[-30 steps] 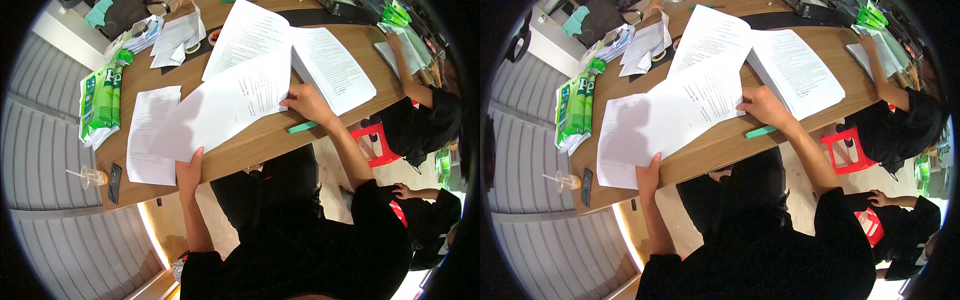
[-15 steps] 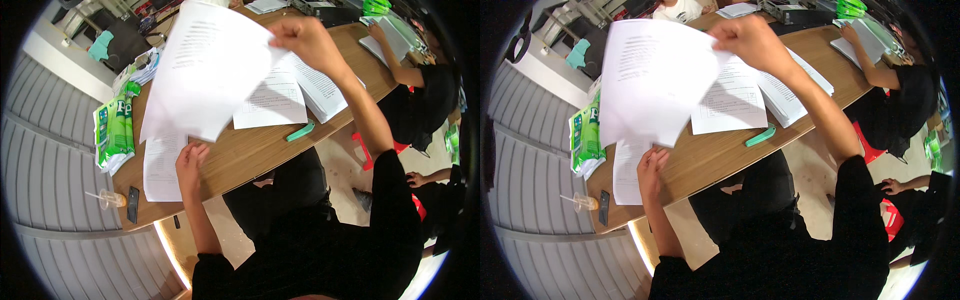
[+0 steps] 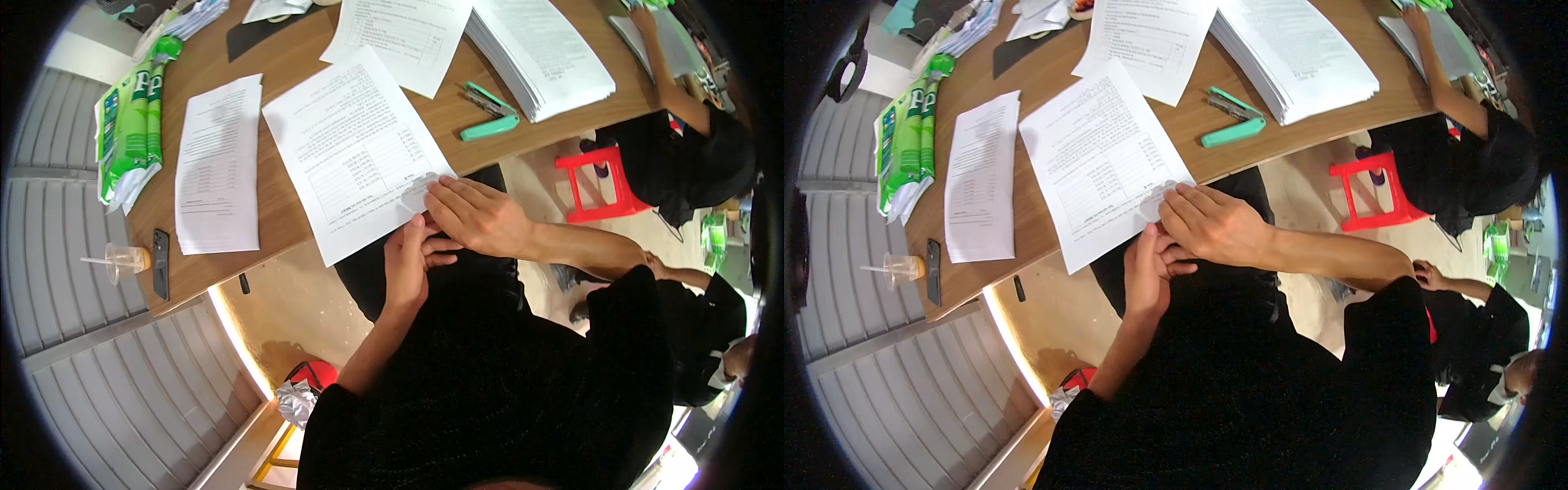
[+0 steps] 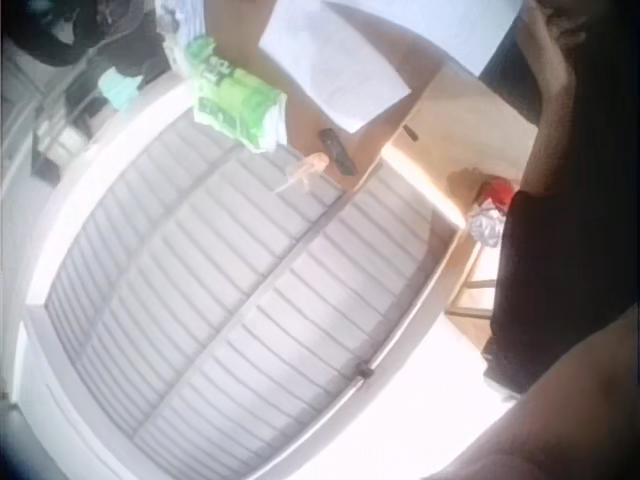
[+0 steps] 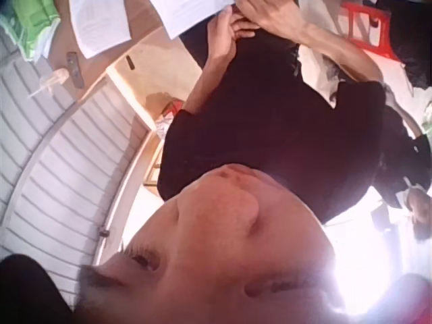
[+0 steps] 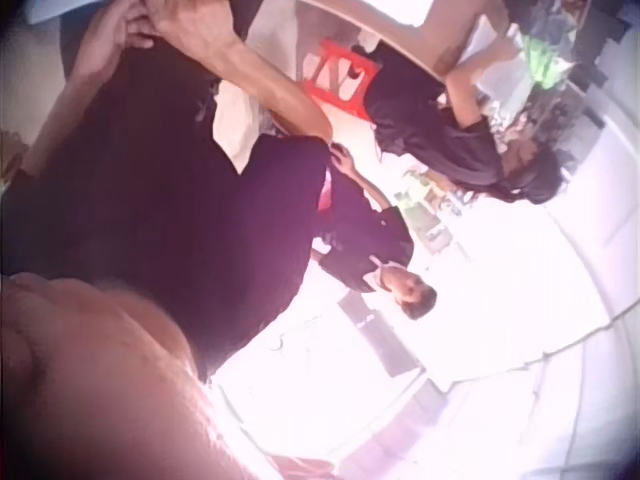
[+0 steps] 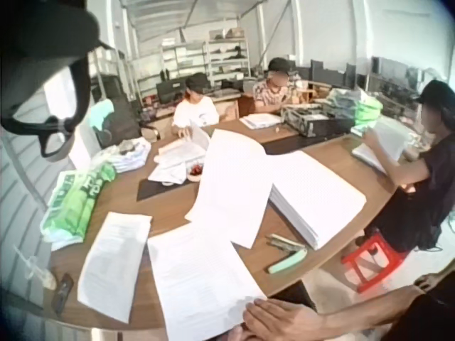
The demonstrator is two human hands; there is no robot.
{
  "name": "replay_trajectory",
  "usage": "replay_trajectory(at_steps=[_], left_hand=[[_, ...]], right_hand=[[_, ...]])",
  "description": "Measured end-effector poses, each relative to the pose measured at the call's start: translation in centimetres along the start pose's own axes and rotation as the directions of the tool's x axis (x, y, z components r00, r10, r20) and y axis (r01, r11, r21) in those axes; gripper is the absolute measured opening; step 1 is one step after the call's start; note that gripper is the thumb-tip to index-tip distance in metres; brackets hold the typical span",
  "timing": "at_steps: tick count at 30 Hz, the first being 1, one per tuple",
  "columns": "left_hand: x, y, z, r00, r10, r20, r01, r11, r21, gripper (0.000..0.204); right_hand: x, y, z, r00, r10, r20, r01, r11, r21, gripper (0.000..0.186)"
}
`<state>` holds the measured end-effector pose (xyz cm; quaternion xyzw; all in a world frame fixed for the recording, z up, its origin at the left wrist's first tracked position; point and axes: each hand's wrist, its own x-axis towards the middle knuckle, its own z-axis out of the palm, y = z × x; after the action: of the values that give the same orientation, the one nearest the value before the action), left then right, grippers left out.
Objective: The person organizes and staples sets of printed papers by hand using a small stapler. The person aligns the edges of multiple sheets of paper, staples them together in the corner, and places the completed sets into a large stack on the table.
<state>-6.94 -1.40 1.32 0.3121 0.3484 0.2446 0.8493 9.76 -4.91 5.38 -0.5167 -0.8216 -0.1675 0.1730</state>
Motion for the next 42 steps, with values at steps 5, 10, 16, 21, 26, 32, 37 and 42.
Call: replay_trajectory(at_steps=[5,10,16,21,26,32,37,42], left_hand=[[1.3,-0.1,1.2,0.973,0.15,-0.175,-0.154,0.988,-0.012,0.033],[1.9,-0.5,1.1,0.945,0.166,-0.283,-0.152,0.986,0.069,0.027],[1.9,-0.7,1.2,0.934,0.197,-0.3,-0.167,0.978,0.12,0.026],[2.2,-0.9,1.5,0.938,0.181,-0.295,-0.155,0.982,0.11,0.025],[2.1,-1.0,1.2,0.93,0.15,-0.335,-0.152,0.988,0.019,0.025],[2.5,-1.2,1.8,0.933,0.142,-0.33,-0.146,0.989,0.015,0.027],[2.7,-0.8,1.8,0.928,0.178,-0.328,-0.172,0.984,0.048,0.027],[2.8,-0.7,1.9,0.925,0.199,-0.323,-0.185,0.98,0.073,0.028]], right_hand=[[-1.0,0.0,0.8,1.0,-0.023,-0.015,0.024,1.0,0.02,0.032],[-1.1,4.9,-1.8,0.957,0.287,0.046,-0.266,0.802,0.535,0.032],[-0.7,10.3,-0.7,0.91,0.411,0.059,-0.415,0.899,0.139,0.033],[-1.0,10.1,-0.2,0.894,0.418,0.161,-0.437,0.893,0.109,0.034],[-2.6,4.1,-2.3,0.583,0.632,0.51,-0.701,0.073,0.71,0.029],[-5.0,-1.0,-1.9,0.356,0.501,0.789,-0.425,-0.665,0.614,0.046],[-4.2,-1.3,-1.5,0.377,0.476,0.795,-0.341,-0.726,0.597,0.052],[-3.1,-1.8,-1.4,0.423,0.605,0.674,-0.638,-0.33,0.696,0.044]])
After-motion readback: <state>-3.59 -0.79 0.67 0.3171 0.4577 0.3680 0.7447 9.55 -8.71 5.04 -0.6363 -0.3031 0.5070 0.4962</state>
